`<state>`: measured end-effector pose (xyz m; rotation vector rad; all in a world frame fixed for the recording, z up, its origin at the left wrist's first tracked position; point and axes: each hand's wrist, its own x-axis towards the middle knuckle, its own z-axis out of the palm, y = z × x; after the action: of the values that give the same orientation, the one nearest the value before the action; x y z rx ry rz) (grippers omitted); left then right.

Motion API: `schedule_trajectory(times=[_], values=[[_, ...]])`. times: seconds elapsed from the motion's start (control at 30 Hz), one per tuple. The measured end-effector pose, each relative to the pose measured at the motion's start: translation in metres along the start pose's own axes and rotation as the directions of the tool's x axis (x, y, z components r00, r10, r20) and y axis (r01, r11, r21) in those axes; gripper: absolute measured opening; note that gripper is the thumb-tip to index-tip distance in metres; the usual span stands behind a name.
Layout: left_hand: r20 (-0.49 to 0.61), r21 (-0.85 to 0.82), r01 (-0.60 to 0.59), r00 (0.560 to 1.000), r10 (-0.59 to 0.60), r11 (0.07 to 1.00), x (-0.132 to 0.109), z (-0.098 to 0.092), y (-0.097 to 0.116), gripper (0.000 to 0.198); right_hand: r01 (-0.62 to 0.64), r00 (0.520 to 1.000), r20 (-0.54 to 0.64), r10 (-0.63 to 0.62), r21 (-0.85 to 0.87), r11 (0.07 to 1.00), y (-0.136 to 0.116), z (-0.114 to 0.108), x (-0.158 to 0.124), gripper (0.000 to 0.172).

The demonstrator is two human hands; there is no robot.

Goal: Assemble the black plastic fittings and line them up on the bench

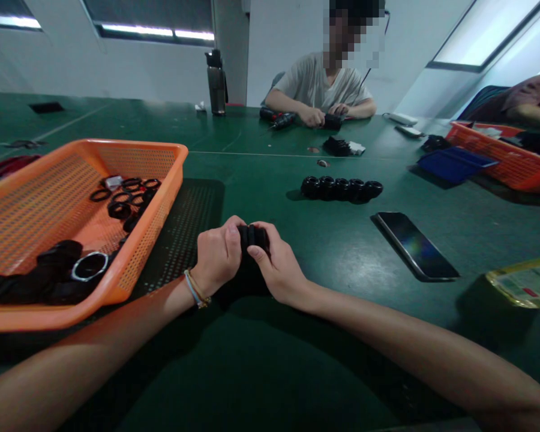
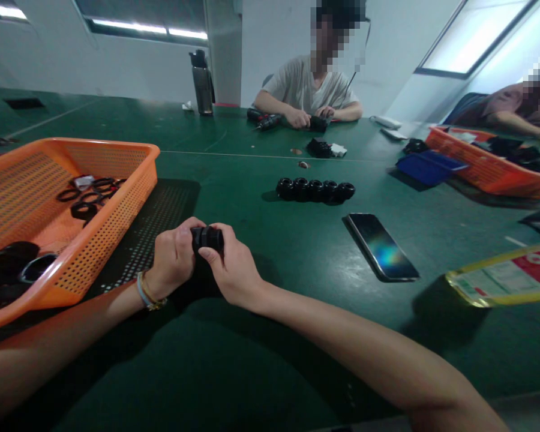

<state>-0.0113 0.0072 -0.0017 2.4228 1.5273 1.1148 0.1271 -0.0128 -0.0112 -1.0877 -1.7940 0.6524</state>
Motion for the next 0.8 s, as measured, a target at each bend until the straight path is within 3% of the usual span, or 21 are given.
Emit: schedule_trajectory(times=[0.23,0.4,0.6,0.73,0.8], values=[[0.001,0.184,-0.141,0.990,0.143,0.973,0.001,-0.002,-0.007,0.055,-0.144,0.989,-0.007,0.145,0.101,0.984,-0.007,0.003,-0.004,0.025],[0.002,0.173,-0.151,0.988,0.153,0.973,0.003,-0.001,-0.008,0.055,-0.191,0.981,0.010,0.192,0.133,0.972,-0.007,0.003,-0.003,0.026],[0.005,0.054,-0.074,0.997,0.074,0.996,0.004,0.002,-0.005,0.051,-0.048,0.999,0.022,0.048,0.002,0.999,0.002,-0.005,0.008,0.032],[0.039,-0.052,-0.105,0.993,0.107,0.993,0.000,0.001,0.001,0.044,0.058,0.995,-0.075,-0.066,-0.105,0.993,0.005,-0.009,0.012,0.031],[0.038,-0.161,-0.052,0.998,0.059,0.986,-0.002,0.003,0.005,0.039,0.114,0.981,-0.131,-0.141,-0.199,0.973,0.006,-0.010,0.013,0.029]])
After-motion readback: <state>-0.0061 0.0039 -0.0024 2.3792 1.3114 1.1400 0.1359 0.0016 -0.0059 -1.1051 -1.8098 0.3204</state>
